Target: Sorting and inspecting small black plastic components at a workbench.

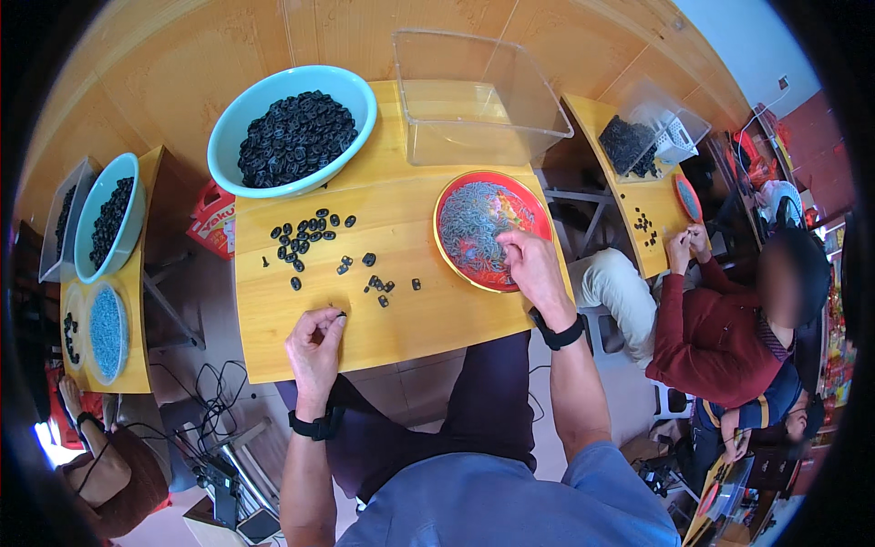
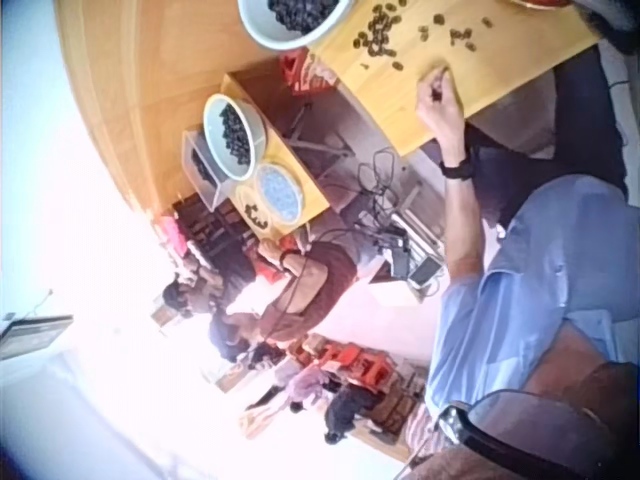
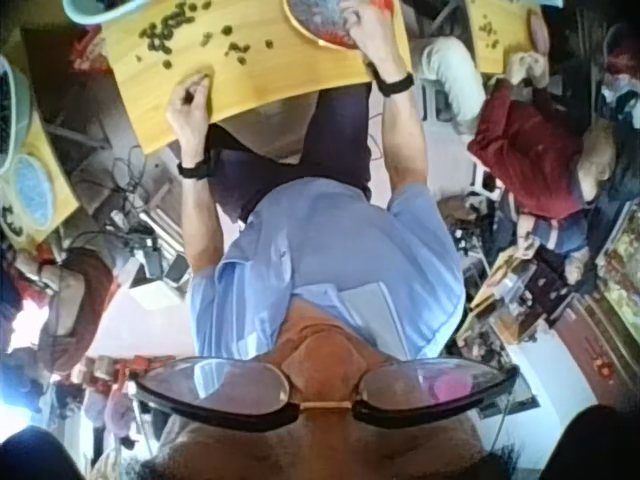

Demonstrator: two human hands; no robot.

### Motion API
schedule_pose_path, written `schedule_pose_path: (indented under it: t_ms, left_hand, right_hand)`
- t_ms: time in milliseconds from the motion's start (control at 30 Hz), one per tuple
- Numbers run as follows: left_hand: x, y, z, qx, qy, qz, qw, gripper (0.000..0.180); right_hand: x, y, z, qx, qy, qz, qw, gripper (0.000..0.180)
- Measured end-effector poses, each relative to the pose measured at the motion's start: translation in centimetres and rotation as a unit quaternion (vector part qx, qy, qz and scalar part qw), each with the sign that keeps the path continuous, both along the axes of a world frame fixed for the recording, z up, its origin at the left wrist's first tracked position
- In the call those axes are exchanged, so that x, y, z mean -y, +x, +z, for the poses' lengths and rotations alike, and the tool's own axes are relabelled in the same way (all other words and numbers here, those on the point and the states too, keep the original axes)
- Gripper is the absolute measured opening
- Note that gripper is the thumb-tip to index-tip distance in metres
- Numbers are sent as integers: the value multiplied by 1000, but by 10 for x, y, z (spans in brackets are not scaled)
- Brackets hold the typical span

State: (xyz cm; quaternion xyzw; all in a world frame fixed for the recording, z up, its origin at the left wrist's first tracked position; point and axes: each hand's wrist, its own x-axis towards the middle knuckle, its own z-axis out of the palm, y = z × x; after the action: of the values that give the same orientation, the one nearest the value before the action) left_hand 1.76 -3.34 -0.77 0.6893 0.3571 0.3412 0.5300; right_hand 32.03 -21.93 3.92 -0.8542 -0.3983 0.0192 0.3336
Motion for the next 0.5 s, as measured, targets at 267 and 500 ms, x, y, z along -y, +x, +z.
schedule_pose_path:
  t_ms: [267, 500]
  left_hand:
    - [2, 2, -3, -19, 16, 14, 1000, 10]
    - [-1, 0, -8, -8, -6, 23, 1000, 9]
  right_hand:
    - [-9, -14, 8, -60, -113, 102, 987, 12]
    - [-1, 7, 11, -15, -41, 38, 998, 12]
